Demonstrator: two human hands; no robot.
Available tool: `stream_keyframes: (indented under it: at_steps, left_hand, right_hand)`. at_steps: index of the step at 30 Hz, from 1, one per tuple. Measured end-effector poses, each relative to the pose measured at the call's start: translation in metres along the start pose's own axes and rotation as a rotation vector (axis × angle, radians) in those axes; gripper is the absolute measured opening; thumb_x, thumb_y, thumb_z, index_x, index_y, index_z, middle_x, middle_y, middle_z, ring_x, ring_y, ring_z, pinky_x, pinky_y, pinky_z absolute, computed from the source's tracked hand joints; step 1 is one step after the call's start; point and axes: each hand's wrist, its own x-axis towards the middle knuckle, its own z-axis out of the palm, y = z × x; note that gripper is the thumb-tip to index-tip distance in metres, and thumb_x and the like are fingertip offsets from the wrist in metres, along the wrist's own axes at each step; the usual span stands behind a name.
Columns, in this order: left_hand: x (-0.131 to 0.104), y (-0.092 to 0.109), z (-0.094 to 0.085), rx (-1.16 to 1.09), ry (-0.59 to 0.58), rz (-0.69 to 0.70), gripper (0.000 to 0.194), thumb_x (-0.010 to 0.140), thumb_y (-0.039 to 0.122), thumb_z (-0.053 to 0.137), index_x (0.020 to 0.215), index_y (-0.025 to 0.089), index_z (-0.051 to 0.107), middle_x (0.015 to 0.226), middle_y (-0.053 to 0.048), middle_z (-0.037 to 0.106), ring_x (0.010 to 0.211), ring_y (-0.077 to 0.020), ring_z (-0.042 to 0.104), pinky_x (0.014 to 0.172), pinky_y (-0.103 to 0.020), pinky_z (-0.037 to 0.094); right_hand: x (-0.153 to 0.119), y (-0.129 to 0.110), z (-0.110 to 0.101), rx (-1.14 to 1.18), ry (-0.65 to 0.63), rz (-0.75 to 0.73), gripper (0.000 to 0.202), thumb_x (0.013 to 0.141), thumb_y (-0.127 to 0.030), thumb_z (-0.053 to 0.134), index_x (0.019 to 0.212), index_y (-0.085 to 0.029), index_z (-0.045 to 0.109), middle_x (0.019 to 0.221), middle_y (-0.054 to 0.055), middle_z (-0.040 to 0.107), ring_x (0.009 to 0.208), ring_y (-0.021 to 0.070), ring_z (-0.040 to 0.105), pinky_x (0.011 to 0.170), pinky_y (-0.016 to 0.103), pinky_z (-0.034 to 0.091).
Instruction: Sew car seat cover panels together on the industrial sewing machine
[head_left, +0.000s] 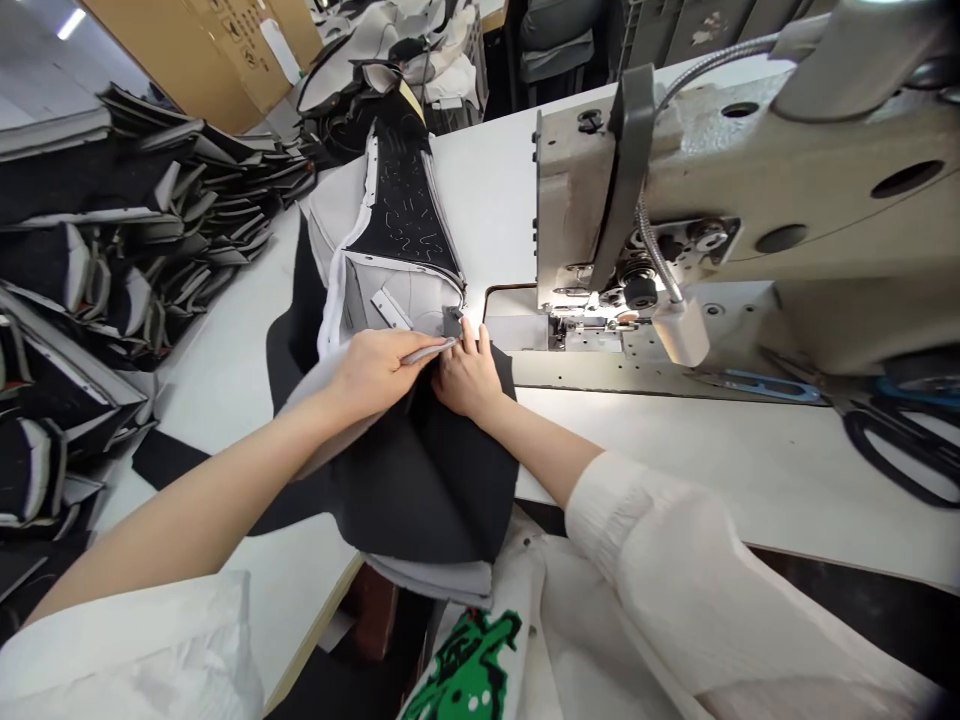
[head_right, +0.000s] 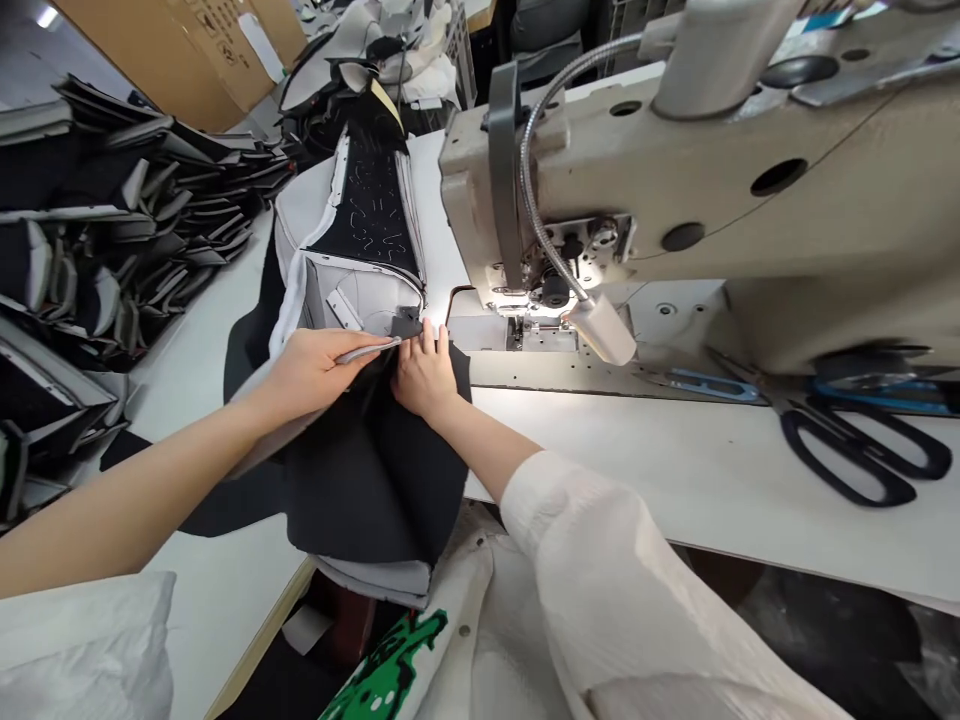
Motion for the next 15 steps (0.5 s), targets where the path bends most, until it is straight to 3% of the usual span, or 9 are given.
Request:
stream_keyframes:
  at_steps: [4,8,9,12,15]
  left_hand:
    - [0.011,0.019,0.048,-0.298,0.004,-0.198,0.028,0.083,0.031,0.051,0.096,0.019,0.073,0.085,0.000,0.073,0.077,-0.0176,0.065,0.071,-0.027,0.051]
    - [0.016,0.013,0.076,-0.432,0.004,-0.200,0.028,0.083,0.031,0.051,0.098,0.019,0.072,0.091,0.000,0.073,0.084,-0.0175,0.065,0.077,-0.028,0.051]
    - [0.017,0.011,0.079,-0.427,-0.008,-0.171,0.027,0.084,0.031,0.051,0.099,0.020,0.072,0.094,0.000,0.072,0.087,-0.0172,0.065,0.081,-0.028,0.051]
    - [0.020,0.011,0.083,-0.372,-0.036,-0.053,0.026,0.086,0.027,0.051,0.102,0.024,0.071,0.103,0.001,0.071,0.097,-0.0161,0.063,0.092,-0.028,0.048]
    - [0.024,0.015,0.085,-0.257,-0.050,0.014,0.026,0.086,0.024,0.050,0.102,0.025,0.071,0.106,0.002,0.070,0.101,-0.0157,0.062,0.094,-0.028,0.047]
  right_hand:
    - [0.011,0.006,0.007,-0.436,-0.096,-0.111,0.052,0.088,-0.035,0.042,0.137,-0.019,0.043,0.131,0.012,0.053,0.122,0.0356,0.044,0.098,0.058,0.036]
    - [-0.019,0.042,-0.004,-0.692,-0.068,-0.331,0.048,0.090,-0.033,0.040,0.136,-0.021,0.044,0.126,0.007,0.057,0.119,0.0285,0.048,0.102,0.053,0.034]
    - [-0.032,0.054,-0.011,-0.635,-0.071,-0.374,0.048,0.091,-0.037,0.038,0.135,-0.020,0.046,0.126,0.009,0.057,0.119,0.0290,0.048,0.102,0.052,0.034]
    - [-0.077,0.083,-0.037,-0.058,-0.107,-0.469,0.056,0.088,-0.043,0.044,0.136,-0.013,0.045,0.138,0.016,0.045,0.128,0.0310,0.038,0.107,0.051,0.027]
    - [-0.105,0.095,-0.057,0.256,-0.212,-0.634,0.059,0.082,-0.039,0.055,0.137,-0.021,0.044,0.145,0.015,0.036,0.134,0.0296,0.032,0.110,0.054,0.019]
